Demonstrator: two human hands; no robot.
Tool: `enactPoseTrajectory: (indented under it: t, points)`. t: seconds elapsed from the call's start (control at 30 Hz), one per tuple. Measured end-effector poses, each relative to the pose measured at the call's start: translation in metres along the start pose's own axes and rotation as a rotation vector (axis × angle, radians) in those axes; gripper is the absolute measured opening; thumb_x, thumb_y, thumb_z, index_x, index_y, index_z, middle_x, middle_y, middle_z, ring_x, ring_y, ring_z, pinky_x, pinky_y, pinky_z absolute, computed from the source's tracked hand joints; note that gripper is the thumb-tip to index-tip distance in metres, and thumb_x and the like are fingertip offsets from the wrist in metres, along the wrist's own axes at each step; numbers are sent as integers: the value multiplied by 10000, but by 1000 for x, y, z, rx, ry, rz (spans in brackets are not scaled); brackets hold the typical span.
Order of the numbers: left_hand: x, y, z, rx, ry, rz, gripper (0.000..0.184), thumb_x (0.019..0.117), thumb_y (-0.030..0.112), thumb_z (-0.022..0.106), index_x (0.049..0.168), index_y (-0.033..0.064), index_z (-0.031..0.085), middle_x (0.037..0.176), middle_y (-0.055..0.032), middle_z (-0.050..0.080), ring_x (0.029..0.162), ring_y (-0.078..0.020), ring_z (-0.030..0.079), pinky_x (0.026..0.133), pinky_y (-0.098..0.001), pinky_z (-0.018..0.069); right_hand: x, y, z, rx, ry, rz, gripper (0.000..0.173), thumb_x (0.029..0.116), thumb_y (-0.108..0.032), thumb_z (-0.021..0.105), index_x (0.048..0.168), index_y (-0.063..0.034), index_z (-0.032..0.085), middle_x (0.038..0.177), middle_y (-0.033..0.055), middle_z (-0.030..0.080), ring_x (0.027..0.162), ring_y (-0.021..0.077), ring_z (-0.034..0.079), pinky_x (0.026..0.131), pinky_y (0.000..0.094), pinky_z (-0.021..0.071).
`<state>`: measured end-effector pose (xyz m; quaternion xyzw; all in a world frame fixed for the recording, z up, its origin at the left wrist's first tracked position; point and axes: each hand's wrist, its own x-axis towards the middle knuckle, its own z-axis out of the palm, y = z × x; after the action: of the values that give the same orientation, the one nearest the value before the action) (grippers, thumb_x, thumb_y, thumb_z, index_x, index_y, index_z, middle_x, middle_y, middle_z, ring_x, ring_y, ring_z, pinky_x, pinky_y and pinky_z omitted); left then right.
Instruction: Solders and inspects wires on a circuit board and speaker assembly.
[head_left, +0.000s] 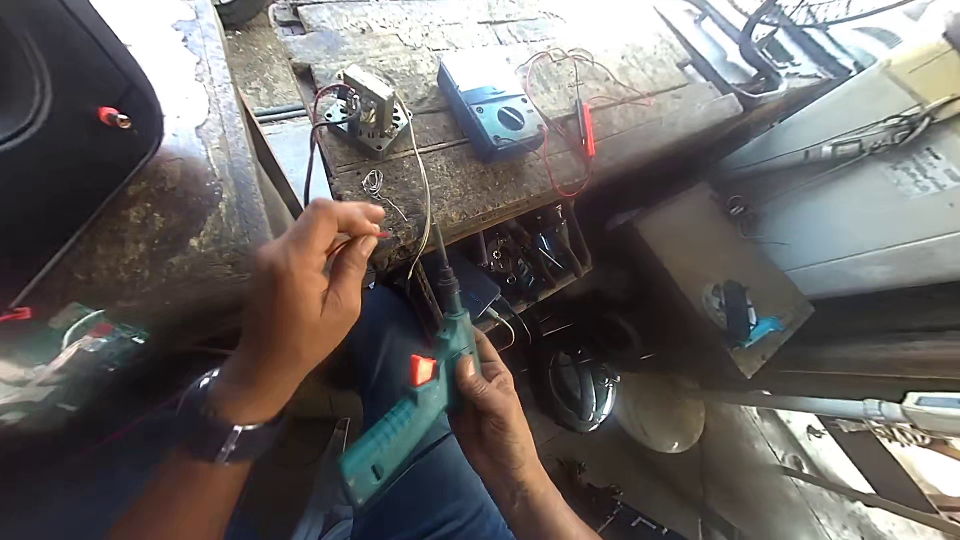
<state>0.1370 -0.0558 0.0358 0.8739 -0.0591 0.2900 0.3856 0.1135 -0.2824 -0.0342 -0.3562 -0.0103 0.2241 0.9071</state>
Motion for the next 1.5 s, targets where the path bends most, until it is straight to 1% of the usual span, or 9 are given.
enactPoseTrajectory:
  t: [0.07, 0.17, 0.33, 0.47, 0.57, 0.7, 0.87, 1.0, 1.5]
  points:
    - [15, -5, 11, -61, -62, -114, 195, 1070, 133, 477, 1221, 59, 577, 1289, -64, 667, 992, -126, 720, 830, -330, 631, -2, 1, 2, 14, 2, 19, 531, 924, -116, 754, 1367, 49, 512, 1148, 215, 659, 968, 241, 711, 864, 418, 612]
    - [35, -15, 18, -109, -93, -215, 157, 1060, 166, 476, 1167, 116, 580, 1203, -1, 706, 883, -79, 730, 744, -286, 640, -3, 5, 0, 25, 2, 26, 467, 947, -95, 719, 1334, 60, 509, 1123, 220, 660, 952, 244, 715, 865, 426, 613]
    - [49, -23, 19, -271, -160, -300, 94, 1047, 118, 510, 1102, 104, 585, 1119, -15, 723, 958, -118, 740, 847, -314, 648, 2, 9, -4, 31, -23, 16, 423, 968, -75, 679, 1318, 65, 488, 1103, 224, 656, 949, 242, 713, 869, 422, 607]
    - [39, -24, 19, -416, -145, -332, 84, 1057, 57, 492, 1111, 90, 547, 1168, -42, 708, 1041, -159, 726, 914, -334, 618, 5, 11, 2, 66, 11, 15, 418, 983, -90, 662, 1329, 66, 488, 1103, 214, 657, 959, 238, 712, 880, 417, 604]
    - [39, -29, 22, -488, -87, -307, 99, 1032, 28, 505, 1097, 75, 564, 1166, -64, 726, 1061, -191, 729, 948, -361, 621, 6, 13, 7, 80, 27, 18, 417, 992, -103, 651, 1334, 69, 487, 1101, 213, 656, 956, 233, 711, 882, 415, 604]
    - [26, -22, 23, -471, -69, -338, 91, 1051, 33, 497, 1117, 79, 538, 1215, -50, 701, 1059, -148, 723, 923, -326, 611, 8, 16, 12, 90, 53, 15, 401, 995, -108, 639, 1324, 70, 496, 1093, 214, 658, 947, 239, 713, 872, 412, 606]
    - [22, -18, 22, -436, -66, -337, 89, 1057, 51, 507, 1128, 95, 538, 1205, -32, 701, 1036, -116, 724, 897, -287, 610, 12, 18, 14, 132, 60, 24, 370, 1004, -103, 617, 1317, 63, 511, 1076, 202, 666, 939, 233, 717, 865, 410, 608]
    - [24, -19, 23, -427, -63, -333, 98, 1054, 44, 503, 1130, 95, 539, 1214, -33, 703, 1041, -116, 725, 904, -292, 611, 14, 17, 15, 162, 36, 40, 339, 1018, -120, 590, 1303, 52, 525, 1068, 185, 674, 938, 216, 718, 865, 394, 607]
    - [24, -22, 25, -428, -52, -317, 94, 1047, 37, 506, 1118, 88, 543, 1200, -40, 709, 1011, -125, 734, 892, -307, 618, 13, 17, 16, 171, 30, 15, 351, 1002, -104, 618, 1301, 59, 536, 1071, 195, 680, 943, 226, 723, 875, 397, 607]
